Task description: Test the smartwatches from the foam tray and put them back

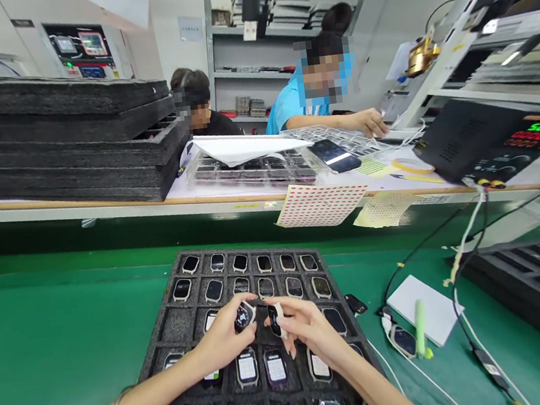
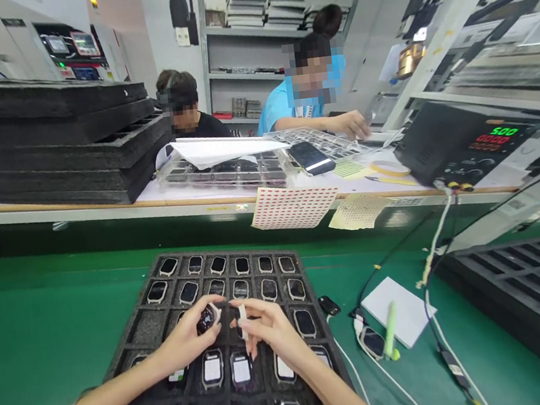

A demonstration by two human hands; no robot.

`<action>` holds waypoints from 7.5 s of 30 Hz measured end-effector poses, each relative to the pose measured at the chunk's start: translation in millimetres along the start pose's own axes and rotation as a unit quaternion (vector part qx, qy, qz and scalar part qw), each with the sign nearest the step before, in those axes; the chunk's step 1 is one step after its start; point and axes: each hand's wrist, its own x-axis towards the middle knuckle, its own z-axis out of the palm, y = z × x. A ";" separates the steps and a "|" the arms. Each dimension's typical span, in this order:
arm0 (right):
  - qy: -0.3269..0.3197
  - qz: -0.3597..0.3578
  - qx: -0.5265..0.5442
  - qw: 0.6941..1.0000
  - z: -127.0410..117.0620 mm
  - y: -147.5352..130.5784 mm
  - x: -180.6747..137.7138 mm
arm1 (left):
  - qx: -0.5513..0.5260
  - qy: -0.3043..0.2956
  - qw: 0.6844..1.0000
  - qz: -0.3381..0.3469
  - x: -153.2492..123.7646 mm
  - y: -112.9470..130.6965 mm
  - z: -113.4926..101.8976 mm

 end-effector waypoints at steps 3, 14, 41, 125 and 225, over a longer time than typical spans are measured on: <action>-0.006 -0.007 0.002 1.000 -2.7 0.4 0.4 | -0.006 -0.004 1.000 0.011 -1.0 0.4 -0.3; -0.009 0.009 0.020 1.000 5.7 -3.3 -8.2 | -0.062 0.006 0.998 -0.019 -1.0 -1.7 1.8; 0.038 0.001 -0.042 0.998 1.5 2.5 -0.1 | -0.347 -0.013 0.934 -0.087 4.8 -6.5 -4.9; -0.038 0.015 0.092 0.995 23.3 -15.9 13.1 | -0.280 0.111 0.947 -0.107 -11.0 1.7 -42.1; -0.001 0.027 0.017 0.999 22.3 -6.6 4.7 | -0.370 -0.007 0.919 -0.134 -25.1 7.8 -33.6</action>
